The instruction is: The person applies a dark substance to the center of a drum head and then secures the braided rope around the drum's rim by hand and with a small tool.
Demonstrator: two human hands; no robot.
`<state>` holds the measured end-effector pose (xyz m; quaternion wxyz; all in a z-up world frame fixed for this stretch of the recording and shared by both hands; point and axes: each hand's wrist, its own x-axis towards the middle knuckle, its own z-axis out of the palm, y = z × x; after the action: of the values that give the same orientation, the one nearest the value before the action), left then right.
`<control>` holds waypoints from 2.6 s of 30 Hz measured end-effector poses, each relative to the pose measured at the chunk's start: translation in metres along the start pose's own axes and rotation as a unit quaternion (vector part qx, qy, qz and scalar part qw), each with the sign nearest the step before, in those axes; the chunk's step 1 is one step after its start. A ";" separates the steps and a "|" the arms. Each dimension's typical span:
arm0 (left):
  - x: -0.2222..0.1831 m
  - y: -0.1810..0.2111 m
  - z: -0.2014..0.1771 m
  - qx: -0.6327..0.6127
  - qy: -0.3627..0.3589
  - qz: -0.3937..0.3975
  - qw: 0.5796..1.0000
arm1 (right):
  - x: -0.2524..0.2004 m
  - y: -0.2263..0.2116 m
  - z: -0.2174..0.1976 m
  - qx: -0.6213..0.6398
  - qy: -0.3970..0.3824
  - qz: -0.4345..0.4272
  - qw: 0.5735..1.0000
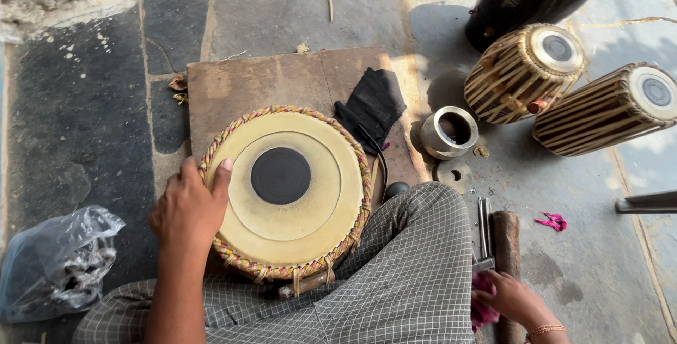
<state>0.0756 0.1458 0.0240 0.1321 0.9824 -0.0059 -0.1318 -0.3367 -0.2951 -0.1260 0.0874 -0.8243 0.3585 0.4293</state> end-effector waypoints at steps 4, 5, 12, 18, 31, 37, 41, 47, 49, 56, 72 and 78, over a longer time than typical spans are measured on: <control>0.033 0.013 -0.003 0.054 0.084 0.120 0.988 | -0.064 -0.040 -0.088 0.103 0.224 -0.029 0.969; 0.048 0.022 -0.003 0.077 0.097 0.154 0.980 | -0.082 -0.057 -0.109 0.140 0.224 -0.041 0.964; 0.024 0.112 0.048 0.106 0.039 0.457 0.882 | -0.111 -0.255 -0.113 0.381 0.254 -0.489 0.743; 0.123 0.088 0.015 0.113 0.138 0.403 0.898 | -0.100 -0.271 -0.103 0.385 0.291 -0.432 0.762; 0.080 0.085 0.026 0.144 0.004 0.447 0.883 | -0.107 -0.289 -0.134 0.337 0.398 -0.451 0.724; 0.095 0.084 0.020 0.109 0.129 0.461 0.871 | -0.126 -0.290 -0.114 0.322 0.412 -0.432 0.735; 0.003 0.093 0.052 0.145 -0.099 0.504 0.846 | -0.140 -0.286 -0.116 0.265 0.463 -0.465 0.707; 0.034 0.074 0.030 0.116 0.055 0.454 0.882 | -0.060 -0.207 -0.166 0.300 0.200 -0.358 0.861; -0.006 0.087 0.045 0.146 -0.058 0.474 0.866 | 0.007 -0.195 -0.193 0.197 0.330 -0.343 0.857; -0.003 0.091 0.029 0.237 0.018 0.437 0.867 | 0.159 -0.211 -0.168 -0.126 0.115 -0.196 0.966; 0.006 0.076 0.061 0.193 0.137 0.369 0.899 | 0.164 -0.229 -0.166 -0.148 0.106 -0.189 0.965; -0.093 0.093 0.088 0.021 0.221 0.623 0.750 | 0.118 -0.218 -0.195 0.113 0.205 -0.222 0.947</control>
<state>-0.0348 0.0372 -0.0095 0.1616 0.7647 -0.5905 0.2011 -0.0221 -0.2855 -0.1324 0.1978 -0.9380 0.2225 0.1777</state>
